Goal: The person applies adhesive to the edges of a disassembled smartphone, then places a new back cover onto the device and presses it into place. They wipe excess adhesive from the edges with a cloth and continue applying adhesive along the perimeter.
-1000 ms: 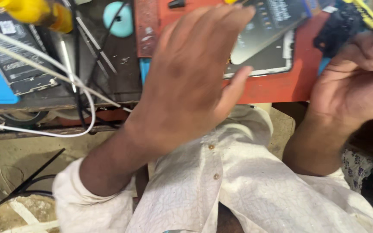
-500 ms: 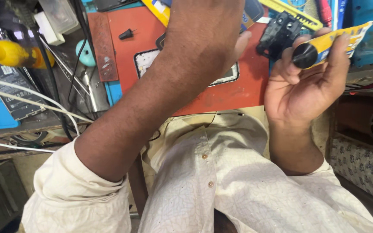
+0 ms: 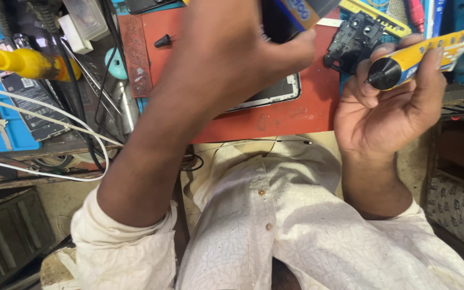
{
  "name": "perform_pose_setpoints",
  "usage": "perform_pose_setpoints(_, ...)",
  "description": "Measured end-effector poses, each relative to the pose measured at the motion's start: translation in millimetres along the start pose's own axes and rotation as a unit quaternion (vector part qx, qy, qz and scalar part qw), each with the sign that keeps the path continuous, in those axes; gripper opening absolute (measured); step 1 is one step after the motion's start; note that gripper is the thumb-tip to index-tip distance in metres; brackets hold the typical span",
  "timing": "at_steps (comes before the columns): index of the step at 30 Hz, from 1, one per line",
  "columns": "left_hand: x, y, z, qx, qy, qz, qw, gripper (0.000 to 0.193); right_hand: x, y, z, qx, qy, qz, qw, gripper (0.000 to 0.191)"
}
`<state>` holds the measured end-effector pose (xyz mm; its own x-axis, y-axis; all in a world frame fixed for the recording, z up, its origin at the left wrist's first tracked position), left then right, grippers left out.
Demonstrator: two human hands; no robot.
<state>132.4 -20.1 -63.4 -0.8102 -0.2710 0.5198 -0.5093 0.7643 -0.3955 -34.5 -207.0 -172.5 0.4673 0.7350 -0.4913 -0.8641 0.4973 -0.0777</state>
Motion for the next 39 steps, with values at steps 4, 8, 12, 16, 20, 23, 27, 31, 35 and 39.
perform_pose_setpoints(4, 3, 41, -57, -0.018, 0.096, -0.019, 0.995, 0.050, 5, 6, 19, -0.019, 0.082, -0.017, 0.996, 0.027)
perform_pose_setpoints(8, -6, 77, -80, 0.085, 0.323, -0.072, 0.940, 0.077, 15, 12, 54, -0.096, 0.226, -0.003, 0.969, 0.020)
perform_pose_setpoints(12, -25, 100, -85, 0.140, 0.409, 0.010, 0.902, 0.098, 41, 9, 89, -0.149, 0.351, 0.024, 0.924, 0.019)
perform_pose_setpoints(16, -32, 127, -88, 0.167, 0.444, -0.011, 0.880, 0.100, 74, 2, 118, -0.164, 0.492, 0.040, 0.854, 0.017)
perform_pose_setpoints(20, -32, 150, -87, 0.193, 0.503, -0.075, 0.839, 0.098, 98, -3, 141, -0.191, 0.596, 0.050, 0.779, 0.016)
perform_pose_setpoints(23, -41, 154, -89, 0.181, 0.518, -0.058, 0.834, 0.095, 110, -4, 150, -0.209, 0.566, 0.060, 0.796, 0.019)
perform_pose_setpoints(27, -47, 155, -92, 0.162, 0.539, -0.051, 0.825, 0.095, 119, -3, 153, -0.214, 0.570, 0.053, 0.791, 0.019)
perform_pose_setpoints(31, -49, 157, -94, 0.146, 0.553, -0.046, 0.819, 0.095, 123, -1, 151, -0.214, 0.583, 0.046, 0.782, 0.018)
perform_pose_setpoints(35, -51, 158, -94, 0.140, 0.563, -0.042, 0.813, 0.095, 125, 0, 147, -0.221, 0.593, 0.032, 0.774, 0.018)
perform_pose_setpoints(39, -51, 159, -94, 0.135, 0.569, -0.040, 0.810, 0.095, 125, 0, 143, -0.225, 0.602, 0.023, 0.766, 0.018)
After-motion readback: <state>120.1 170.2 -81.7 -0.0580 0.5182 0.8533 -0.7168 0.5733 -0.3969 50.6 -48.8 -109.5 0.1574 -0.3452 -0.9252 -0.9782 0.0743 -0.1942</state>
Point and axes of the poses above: each hand's wrist, its own y-axis away from the middle knuckle, its own z-axis out of the palm, x = y × z, the point moved 2 cm from there along -y, towards the middle knuckle, and after that the axes turned 11 degrees about -x, right-handed, at the moved point
